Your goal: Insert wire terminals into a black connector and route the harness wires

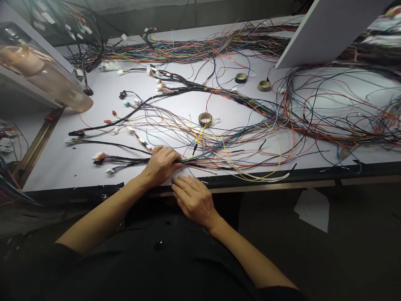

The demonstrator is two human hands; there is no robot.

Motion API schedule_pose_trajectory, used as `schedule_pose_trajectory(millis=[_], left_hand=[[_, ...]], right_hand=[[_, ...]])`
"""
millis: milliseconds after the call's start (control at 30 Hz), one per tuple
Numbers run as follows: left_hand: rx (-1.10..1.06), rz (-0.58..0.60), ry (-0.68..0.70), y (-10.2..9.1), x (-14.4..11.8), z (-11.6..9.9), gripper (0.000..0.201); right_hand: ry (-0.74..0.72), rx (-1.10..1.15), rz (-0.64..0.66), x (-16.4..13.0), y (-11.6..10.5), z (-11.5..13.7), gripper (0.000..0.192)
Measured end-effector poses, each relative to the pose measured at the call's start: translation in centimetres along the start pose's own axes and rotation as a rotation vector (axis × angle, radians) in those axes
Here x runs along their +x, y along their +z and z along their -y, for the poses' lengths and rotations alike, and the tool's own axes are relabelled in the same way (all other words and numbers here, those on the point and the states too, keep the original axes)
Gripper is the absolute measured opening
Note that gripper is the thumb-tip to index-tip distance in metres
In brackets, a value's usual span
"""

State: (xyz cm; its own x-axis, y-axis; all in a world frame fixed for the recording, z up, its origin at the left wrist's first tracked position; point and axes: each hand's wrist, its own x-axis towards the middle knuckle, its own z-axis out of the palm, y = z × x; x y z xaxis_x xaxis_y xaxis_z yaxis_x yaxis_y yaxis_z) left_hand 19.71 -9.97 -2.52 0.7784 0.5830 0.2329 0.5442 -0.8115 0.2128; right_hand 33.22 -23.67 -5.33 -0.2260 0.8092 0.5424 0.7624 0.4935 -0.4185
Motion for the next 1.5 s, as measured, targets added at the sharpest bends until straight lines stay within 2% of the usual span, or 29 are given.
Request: schedule_pose_trajectory(millis=[133,300,467,600,767,967,1233,1367,1433,1500], left_hand=[[-0.047,-0.008,0.011,-1.2,0.2,0.5,0.015],[-0.242,0.046,-0.067,-2.5,0.3,1.2,0.015],[-0.409,0.014,-0.082,-2.1,0.4,1.4,0.017],[-0.458,0.035,-0.133,-1.6,0.2,1.5,0.023],[-0.439,0.051,-0.168,-1.2,0.0,1.3,0.026],[-0.347,-0.013,-0.186,-0.6,-0.1,1.0,0.022],[-0.223,-0.119,-0.118,0.0,-0.7,0.7,0.023],[-0.154,-0.174,-0.073,0.4,-1.0,0.5,0.02],[-0.14,-0.172,-0.055,0.5,-1.1,0.6,0.02],[-0.138,-0.16,-0.035,0.3,-1.2,0.7,0.023]], right_hand=[[0.004,0.011,0.004,0.0,-0.1,0.0,0.028],[0.01,0.01,0.01,0.1,-0.1,0.1,0.027],[0.01,0.011,0.019,0.0,-0.1,0.0,0.027],[0.014,0.013,0.023,-0.1,-0.1,0.0,0.027],[0.013,0.019,0.021,-0.1,0.0,-0.1,0.028],[0.016,0.015,0.027,-0.1,0.0,-0.1,0.028],[0.027,0.041,0.028,0.1,-0.1,0.0,0.029],[0.097,0.259,0.016,0.9,-1.8,0.3,0.025],[0.172,0.402,-0.02,1.4,-2.9,0.3,0.026],[0.231,0.451,-0.061,1.9,-3.8,-0.1,0.027]])
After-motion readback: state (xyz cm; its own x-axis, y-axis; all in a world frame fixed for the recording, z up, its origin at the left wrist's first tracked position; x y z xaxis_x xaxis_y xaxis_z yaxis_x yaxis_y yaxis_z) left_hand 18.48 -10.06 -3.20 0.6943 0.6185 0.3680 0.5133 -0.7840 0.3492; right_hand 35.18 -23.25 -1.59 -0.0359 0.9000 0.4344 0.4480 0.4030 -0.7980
